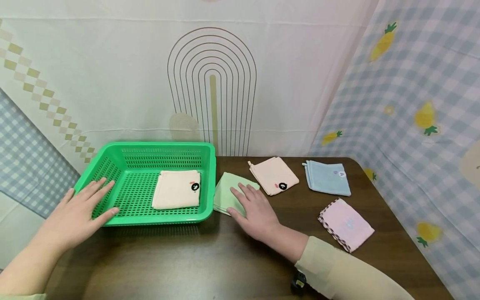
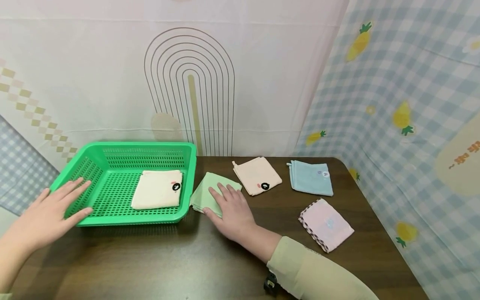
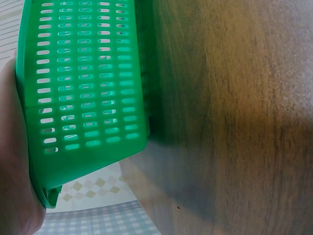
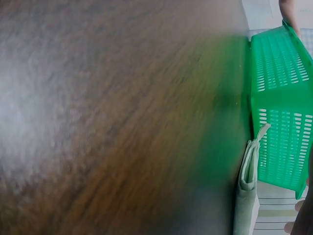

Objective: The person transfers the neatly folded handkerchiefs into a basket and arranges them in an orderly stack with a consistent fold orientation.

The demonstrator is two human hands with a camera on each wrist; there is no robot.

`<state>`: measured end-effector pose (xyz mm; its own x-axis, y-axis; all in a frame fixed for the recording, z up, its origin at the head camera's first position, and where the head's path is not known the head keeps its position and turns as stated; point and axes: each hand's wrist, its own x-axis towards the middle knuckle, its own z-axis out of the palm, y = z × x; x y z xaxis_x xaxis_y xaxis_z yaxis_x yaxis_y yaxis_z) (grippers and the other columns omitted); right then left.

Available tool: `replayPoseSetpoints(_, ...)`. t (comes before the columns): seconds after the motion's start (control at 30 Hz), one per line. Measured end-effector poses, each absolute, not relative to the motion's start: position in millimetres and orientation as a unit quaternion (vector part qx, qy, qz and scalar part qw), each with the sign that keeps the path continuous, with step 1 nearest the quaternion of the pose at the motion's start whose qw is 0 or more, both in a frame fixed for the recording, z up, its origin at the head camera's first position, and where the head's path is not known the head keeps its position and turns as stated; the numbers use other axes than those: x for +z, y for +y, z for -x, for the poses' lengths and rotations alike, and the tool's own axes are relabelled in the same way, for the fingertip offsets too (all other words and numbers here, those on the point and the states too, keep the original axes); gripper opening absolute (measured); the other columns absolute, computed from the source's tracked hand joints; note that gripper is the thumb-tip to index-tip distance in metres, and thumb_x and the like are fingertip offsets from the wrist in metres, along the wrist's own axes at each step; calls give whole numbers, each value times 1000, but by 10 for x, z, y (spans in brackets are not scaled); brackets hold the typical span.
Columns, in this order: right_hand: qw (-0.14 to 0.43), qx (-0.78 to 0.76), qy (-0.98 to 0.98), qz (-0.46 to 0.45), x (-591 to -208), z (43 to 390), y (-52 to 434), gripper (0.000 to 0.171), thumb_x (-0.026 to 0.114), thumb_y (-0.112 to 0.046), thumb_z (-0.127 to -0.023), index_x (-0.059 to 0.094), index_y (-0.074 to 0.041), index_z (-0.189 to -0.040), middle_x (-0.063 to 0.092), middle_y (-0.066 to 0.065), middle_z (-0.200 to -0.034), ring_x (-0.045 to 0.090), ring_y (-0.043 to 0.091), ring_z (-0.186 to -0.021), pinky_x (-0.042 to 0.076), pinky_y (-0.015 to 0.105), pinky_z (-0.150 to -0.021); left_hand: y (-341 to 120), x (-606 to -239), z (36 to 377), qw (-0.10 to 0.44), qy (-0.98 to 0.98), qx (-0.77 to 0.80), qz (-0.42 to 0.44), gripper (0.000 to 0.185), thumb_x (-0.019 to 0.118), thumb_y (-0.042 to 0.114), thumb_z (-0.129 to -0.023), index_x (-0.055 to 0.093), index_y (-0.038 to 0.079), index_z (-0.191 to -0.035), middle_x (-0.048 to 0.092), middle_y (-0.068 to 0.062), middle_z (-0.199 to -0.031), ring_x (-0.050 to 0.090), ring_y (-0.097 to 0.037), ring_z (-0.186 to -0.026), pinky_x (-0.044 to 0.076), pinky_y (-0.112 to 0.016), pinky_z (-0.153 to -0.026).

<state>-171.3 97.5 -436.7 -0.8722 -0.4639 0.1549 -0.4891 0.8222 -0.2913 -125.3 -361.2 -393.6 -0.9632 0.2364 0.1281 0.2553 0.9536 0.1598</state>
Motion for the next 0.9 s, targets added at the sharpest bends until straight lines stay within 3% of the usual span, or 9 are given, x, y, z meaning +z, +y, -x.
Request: replayPoseSetpoints(0.9, 30, 152, -963, -219, -4497, 2039, 981, 64, 43, -55, -101, 42, -18, -152, 40, 13, -154, 37, 35, -141, 28, 51, -116, -3604, -3939, 1254, 52, -987, -76, 128, 82, 55, 51, -98, 13, 20, -161, 17, -18, -164, 19, -44, -146, -19, -49, -116)
